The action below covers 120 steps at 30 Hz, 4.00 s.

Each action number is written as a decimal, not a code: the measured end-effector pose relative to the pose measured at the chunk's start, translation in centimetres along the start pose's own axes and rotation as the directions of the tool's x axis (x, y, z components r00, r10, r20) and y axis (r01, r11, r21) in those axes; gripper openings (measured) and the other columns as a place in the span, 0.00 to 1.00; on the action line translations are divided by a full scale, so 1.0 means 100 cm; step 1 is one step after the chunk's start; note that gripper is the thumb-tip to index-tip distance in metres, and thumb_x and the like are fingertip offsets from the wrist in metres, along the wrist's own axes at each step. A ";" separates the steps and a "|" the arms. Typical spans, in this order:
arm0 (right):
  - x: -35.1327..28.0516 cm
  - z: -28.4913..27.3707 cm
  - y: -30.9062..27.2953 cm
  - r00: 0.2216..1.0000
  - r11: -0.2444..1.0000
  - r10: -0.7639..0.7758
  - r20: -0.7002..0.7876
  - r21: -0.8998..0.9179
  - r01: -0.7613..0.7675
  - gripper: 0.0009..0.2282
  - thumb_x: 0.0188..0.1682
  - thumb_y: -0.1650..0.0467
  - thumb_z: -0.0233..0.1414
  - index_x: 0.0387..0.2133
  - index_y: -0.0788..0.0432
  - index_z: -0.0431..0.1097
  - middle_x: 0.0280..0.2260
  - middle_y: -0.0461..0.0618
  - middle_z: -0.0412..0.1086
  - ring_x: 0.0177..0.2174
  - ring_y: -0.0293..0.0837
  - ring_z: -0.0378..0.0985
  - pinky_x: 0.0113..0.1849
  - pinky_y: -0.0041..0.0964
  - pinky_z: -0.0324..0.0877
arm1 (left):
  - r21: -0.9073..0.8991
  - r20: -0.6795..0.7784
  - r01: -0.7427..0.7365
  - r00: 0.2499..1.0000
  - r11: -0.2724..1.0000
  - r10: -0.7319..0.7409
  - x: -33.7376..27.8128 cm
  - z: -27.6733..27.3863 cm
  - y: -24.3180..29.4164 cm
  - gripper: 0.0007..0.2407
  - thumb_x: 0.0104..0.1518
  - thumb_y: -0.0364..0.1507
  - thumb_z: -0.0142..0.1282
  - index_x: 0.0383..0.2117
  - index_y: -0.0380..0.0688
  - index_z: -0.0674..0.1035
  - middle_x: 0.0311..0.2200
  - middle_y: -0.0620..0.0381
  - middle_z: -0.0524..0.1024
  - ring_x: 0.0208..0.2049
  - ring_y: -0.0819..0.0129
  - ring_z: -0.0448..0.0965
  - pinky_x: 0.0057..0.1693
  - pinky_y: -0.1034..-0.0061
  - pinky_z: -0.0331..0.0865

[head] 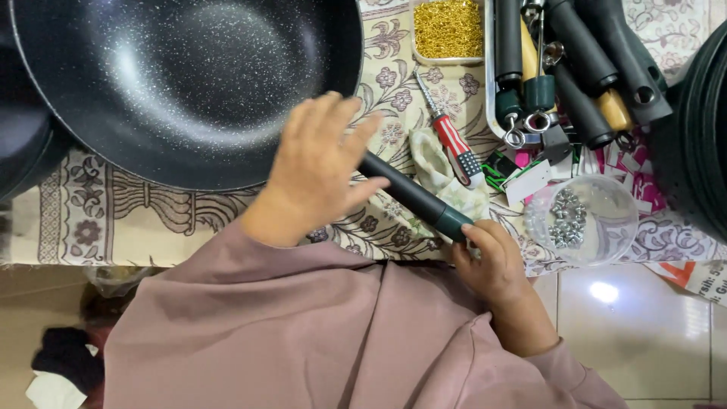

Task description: Assembling a handle onto a wok using a screwdriver and screws

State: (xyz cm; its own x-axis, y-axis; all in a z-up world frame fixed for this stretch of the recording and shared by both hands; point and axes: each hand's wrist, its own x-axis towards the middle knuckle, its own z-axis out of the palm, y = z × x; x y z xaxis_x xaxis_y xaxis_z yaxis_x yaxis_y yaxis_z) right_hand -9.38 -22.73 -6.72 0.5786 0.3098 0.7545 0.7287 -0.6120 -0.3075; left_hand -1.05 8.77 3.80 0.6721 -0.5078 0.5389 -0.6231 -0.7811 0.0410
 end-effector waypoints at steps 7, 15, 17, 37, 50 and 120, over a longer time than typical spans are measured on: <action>0.010 -0.005 -0.008 1.000 0.999 -0.013 0.005 -0.038 0.014 0.15 0.43 0.78 0.61 0.45 0.66 0.73 0.34 0.60 0.69 0.26 0.53 0.74 0.26 0.49 0.73 | -0.063 0.306 0.182 0.939 0.981 -0.155 -0.015 0.002 -0.005 0.40 0.47 0.47 0.70 0.63 0.35 0.67 0.43 0.34 0.77 0.38 0.38 0.83 0.42 0.52 0.76; 0.007 -0.004 -0.020 0.997 1.000 -0.003 -0.081 -0.016 0.002 0.13 0.47 0.75 0.63 0.44 0.66 0.72 0.41 0.64 0.72 0.37 0.59 0.78 0.39 0.49 0.75 | 0.004 0.141 0.123 0.982 0.992 -0.122 -0.027 0.006 0.004 0.36 0.41 0.50 0.71 0.56 0.46 0.75 0.40 0.41 0.76 0.33 0.48 0.82 0.40 0.59 0.76; 0.008 -0.009 -0.026 0.997 1.000 0.020 -0.080 -0.001 -0.020 0.13 0.46 0.74 0.64 0.43 0.65 0.73 0.40 0.63 0.73 0.36 0.58 0.79 0.37 0.48 0.75 | 0.012 0.132 0.120 0.984 0.993 -0.120 -0.030 0.006 0.007 0.36 0.40 0.51 0.71 0.56 0.47 0.75 0.39 0.43 0.76 0.32 0.49 0.82 0.39 0.60 0.76; 0.014 -0.044 -0.062 0.603 0.575 0.747 0.281 0.183 -0.797 0.29 0.36 0.77 0.68 0.55 0.60 0.72 0.30 0.63 0.75 0.21 0.45 0.73 0.23 0.40 0.74 | 0.019 0.083 0.110 0.990 0.994 -0.111 -0.040 0.007 0.023 0.39 0.36 0.53 0.71 0.57 0.51 0.73 0.42 0.38 0.75 0.31 0.49 0.79 0.42 0.60 0.73; 0.013 -0.051 -0.063 0.557 0.560 0.770 0.311 0.087 -0.824 0.21 0.40 0.71 0.67 0.48 0.60 0.75 0.29 0.57 0.78 0.22 0.46 0.78 0.26 0.38 0.76 | 0.014 0.086 0.112 0.990 0.994 -0.113 -0.041 0.005 0.024 0.37 0.34 0.50 0.74 0.54 0.50 0.75 0.42 0.37 0.75 0.32 0.50 0.79 0.43 0.59 0.73; 0.012 -0.026 -0.074 0.436 0.419 0.761 0.480 0.150 -0.896 0.17 0.58 0.65 0.43 0.33 0.63 0.78 0.08 0.53 0.66 0.10 0.46 0.73 0.18 0.40 0.72 | -0.367 -0.299 -0.401 0.905 0.839 0.302 -0.031 0.073 0.090 0.17 0.62 0.46 0.45 0.39 0.46 0.76 0.25 0.55 0.65 0.23 0.57 0.67 0.37 0.62 0.65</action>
State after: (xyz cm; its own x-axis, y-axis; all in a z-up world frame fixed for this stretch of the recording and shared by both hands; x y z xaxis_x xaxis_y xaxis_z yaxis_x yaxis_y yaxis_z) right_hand -15.05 -19.77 -2.03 0.9829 0.0187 -0.1831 -0.1580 -0.4241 -0.8917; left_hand -5.80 0.62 -3.67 0.3006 -0.5871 0.7516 -0.9395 -0.3182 0.1271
